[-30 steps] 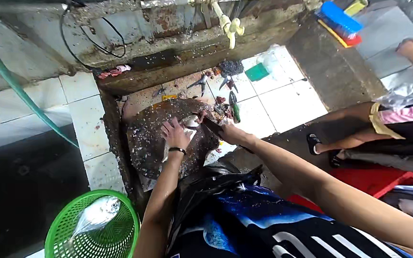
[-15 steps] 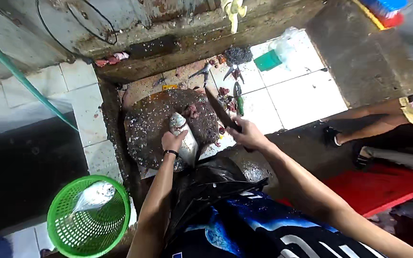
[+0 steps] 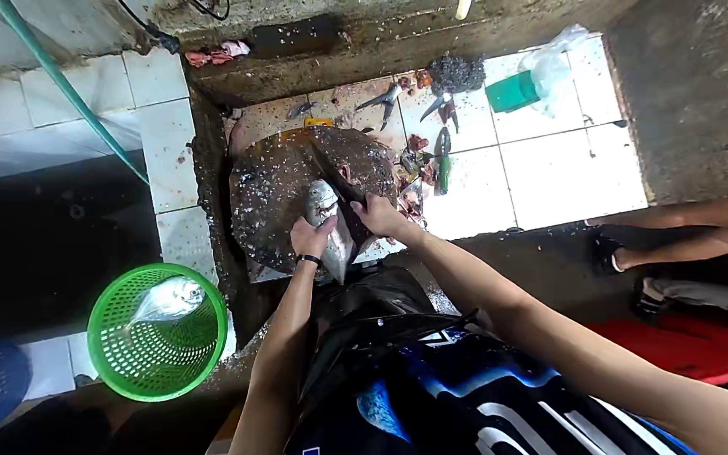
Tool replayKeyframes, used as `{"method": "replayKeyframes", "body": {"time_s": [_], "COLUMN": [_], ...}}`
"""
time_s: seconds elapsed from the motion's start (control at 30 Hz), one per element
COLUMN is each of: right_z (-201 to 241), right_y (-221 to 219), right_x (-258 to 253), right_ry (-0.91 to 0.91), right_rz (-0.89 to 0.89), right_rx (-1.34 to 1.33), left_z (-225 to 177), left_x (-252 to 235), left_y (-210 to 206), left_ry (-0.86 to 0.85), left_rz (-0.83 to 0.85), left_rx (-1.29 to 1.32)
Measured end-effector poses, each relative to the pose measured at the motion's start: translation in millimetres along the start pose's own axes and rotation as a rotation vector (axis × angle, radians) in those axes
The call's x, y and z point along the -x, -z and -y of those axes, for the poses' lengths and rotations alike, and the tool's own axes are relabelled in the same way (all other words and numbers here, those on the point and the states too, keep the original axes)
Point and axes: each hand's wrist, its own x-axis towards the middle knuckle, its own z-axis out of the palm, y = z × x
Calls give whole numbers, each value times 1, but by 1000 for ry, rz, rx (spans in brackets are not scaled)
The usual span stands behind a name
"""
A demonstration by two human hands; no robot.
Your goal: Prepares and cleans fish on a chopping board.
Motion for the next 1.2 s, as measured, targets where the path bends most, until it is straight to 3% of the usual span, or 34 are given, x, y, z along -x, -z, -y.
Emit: {"method": "replayKeyframes", "body": {"time_s": [0.2,0.37,0.4,0.47,0.57,0.73,0.8,0.83,0.9,0.93,0.97,1.03,1.1,1.2], "right_z": [-25,-5,-6,-12,-26,-42,-44,-42,-40,-39,-42,-46,-45,-66], "right_y": [9,5,-1,-14,-12,-1,9,15,24,26,25,21,5,-37], "right_x": [1,46,43,24,1,0,1,6,25,37,48,60,68,56], "right_ry": [24,223,238,113,6,-45,-86,-95,-68,-28,11,90,171,128], "right_rz": [-58,-346,-342,-163,-20,-168,-223,-242,-297,-323,-336,-344,-410,-482], "right_rx": [-6,-182,-149,3,71,31,-6,-41,-113,-157,-204,-275,-248,-50], "left_z": [3,0,-1,5,17,5,-2,0,9,13,16,22,30,34], "left_x": [6,1,-1,-3,0,15,10,13,28,34,40,37,10,-28], "left_y": [15,6,6,6,17,30,21,17,17,20,22,30,37,35], "left_ry": [-25,-45,-35,-43,-70,-51,-28,20,76,30,-67,-314,-457,-473], "left_rz": [43,46,67,96,111,-103,-151,-89,232,396,418,140,-99,-132], "left_rx": [164,22,-5,15,263,1010,1177,1139,853,649,419,-9,-229,-357]}}
